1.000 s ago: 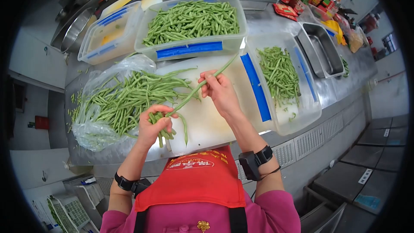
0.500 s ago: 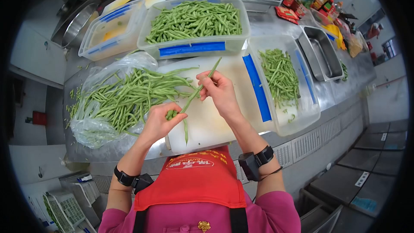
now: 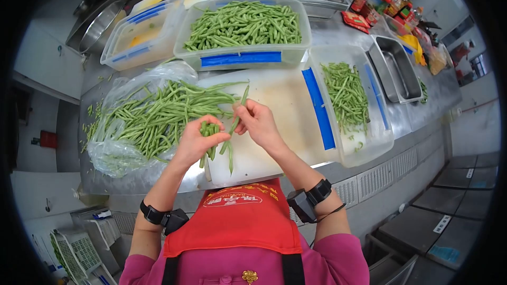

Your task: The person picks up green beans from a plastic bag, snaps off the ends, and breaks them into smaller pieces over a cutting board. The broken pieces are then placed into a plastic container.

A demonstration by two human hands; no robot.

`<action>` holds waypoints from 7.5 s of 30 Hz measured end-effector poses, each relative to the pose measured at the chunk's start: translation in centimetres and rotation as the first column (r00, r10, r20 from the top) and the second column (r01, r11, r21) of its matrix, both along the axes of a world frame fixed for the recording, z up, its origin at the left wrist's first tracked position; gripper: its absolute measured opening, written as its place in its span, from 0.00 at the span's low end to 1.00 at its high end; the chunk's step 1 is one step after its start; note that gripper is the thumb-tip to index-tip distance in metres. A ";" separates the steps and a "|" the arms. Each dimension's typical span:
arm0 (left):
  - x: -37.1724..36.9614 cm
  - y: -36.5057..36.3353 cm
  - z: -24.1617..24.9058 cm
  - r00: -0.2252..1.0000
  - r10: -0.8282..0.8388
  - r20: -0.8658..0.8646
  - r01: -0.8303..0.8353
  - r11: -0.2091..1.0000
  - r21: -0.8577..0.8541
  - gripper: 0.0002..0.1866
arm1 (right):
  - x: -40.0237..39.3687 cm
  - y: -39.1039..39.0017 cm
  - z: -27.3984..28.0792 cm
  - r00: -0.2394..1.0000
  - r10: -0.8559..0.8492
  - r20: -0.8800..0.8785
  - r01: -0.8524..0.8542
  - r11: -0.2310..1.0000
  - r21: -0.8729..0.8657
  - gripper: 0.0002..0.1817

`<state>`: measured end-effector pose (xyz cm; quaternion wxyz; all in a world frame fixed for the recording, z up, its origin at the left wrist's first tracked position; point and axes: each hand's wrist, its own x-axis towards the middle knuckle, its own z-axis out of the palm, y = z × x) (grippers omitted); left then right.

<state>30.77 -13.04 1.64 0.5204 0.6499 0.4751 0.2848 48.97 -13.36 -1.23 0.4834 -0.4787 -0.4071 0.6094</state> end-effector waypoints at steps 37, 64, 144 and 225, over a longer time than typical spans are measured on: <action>-0.5 1.0 0.1 0.797 0.400 0.452 -0.347 0.917 -0.198 0.06 | 5.7 -0.7 1.1 0.937 -0.314 -0.152 0.341 0.917 0.206 0.07; 0.4 6.4 -4.8 0.930 0.159 0.332 -0.132 0.986 -0.103 0.11 | 1.2 0.8 -8.1 0.306 -0.275 0.912 -0.188 0.921 0.341 0.09; 0.4 -1.4 -1.1 0.921 -0.101 -0.377 0.291 0.822 0.490 0.08 | 1.4 0.7 0.4 0.986 -0.002 -0.168 -0.008 0.998 -0.058 0.06; 0.5 -1.0 0.4 0.756 0.284 0.590 -0.204 0.958 -0.200 0.07 | 3.1 -1.4 1.3 0.987 -0.038 -0.156 0.049 0.997 0.067 0.10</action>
